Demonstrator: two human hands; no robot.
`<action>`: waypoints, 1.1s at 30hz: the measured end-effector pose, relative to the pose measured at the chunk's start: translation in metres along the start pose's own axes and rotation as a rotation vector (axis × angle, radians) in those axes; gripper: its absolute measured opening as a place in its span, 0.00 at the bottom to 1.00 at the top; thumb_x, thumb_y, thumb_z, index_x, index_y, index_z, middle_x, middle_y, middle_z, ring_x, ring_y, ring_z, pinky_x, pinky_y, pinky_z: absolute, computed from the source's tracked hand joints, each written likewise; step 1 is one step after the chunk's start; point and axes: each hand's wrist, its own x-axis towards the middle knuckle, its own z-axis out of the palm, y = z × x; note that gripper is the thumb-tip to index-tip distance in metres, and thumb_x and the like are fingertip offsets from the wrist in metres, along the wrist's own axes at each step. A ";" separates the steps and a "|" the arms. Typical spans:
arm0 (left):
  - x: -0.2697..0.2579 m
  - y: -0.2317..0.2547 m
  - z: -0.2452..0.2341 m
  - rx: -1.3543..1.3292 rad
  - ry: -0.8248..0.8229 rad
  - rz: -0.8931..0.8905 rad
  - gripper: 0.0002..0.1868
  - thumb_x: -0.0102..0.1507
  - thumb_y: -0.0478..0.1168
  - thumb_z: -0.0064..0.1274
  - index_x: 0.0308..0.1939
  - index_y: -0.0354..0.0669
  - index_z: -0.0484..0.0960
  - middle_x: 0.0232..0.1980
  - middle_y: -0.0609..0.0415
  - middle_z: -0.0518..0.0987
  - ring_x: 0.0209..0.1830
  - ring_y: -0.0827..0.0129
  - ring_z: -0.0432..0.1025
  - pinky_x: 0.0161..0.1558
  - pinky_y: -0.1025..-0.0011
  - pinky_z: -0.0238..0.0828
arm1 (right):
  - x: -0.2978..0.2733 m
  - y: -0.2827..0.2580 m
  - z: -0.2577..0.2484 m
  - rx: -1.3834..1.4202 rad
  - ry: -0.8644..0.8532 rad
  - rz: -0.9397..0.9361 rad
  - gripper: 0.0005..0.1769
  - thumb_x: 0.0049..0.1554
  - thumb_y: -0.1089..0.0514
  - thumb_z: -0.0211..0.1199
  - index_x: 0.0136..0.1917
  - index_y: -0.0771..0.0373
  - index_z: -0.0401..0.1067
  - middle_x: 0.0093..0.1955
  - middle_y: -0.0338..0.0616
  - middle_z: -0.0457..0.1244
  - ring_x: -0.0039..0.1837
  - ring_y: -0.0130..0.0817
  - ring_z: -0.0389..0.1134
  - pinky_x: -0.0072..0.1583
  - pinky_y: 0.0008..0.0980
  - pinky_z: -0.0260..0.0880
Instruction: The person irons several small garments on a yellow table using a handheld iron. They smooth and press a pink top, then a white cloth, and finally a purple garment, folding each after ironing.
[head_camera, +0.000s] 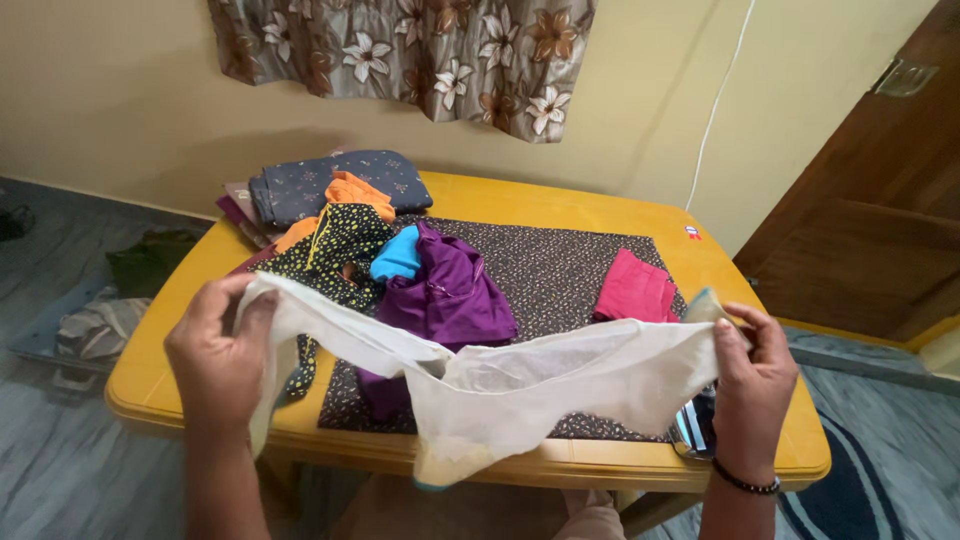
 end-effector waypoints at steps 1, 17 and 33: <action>0.009 -0.002 0.002 0.036 -0.053 0.001 0.09 0.68 0.35 0.60 0.50 0.35 0.82 0.42 0.48 0.82 0.39 0.69 0.75 0.45 0.71 0.72 | 0.005 0.004 -0.002 -0.083 -0.012 0.020 0.15 0.64 0.60 0.61 0.63 0.67 0.72 0.44 0.33 0.63 0.42 0.15 0.60 0.42 0.16 0.59; 0.009 -0.060 0.043 0.318 -0.466 -0.289 0.15 0.64 0.50 0.55 0.47 0.47 0.85 0.41 0.47 0.85 0.37 0.51 0.79 0.40 0.58 0.73 | 0.031 0.107 0.105 -0.419 -0.821 0.064 0.17 0.56 0.55 0.66 0.57 0.60 0.78 0.55 0.45 0.70 0.56 0.36 0.73 0.56 0.32 0.73; 0.001 -0.041 0.008 -0.090 -0.361 -0.349 0.10 0.67 0.41 0.56 0.44 0.39 0.84 0.31 0.60 0.78 0.30 0.82 0.66 0.32 0.76 0.66 | 0.006 0.156 0.151 -0.582 -1.194 0.138 0.15 0.59 0.51 0.67 0.51 0.65 0.77 0.42 0.46 0.69 0.44 0.32 0.67 0.50 0.35 0.69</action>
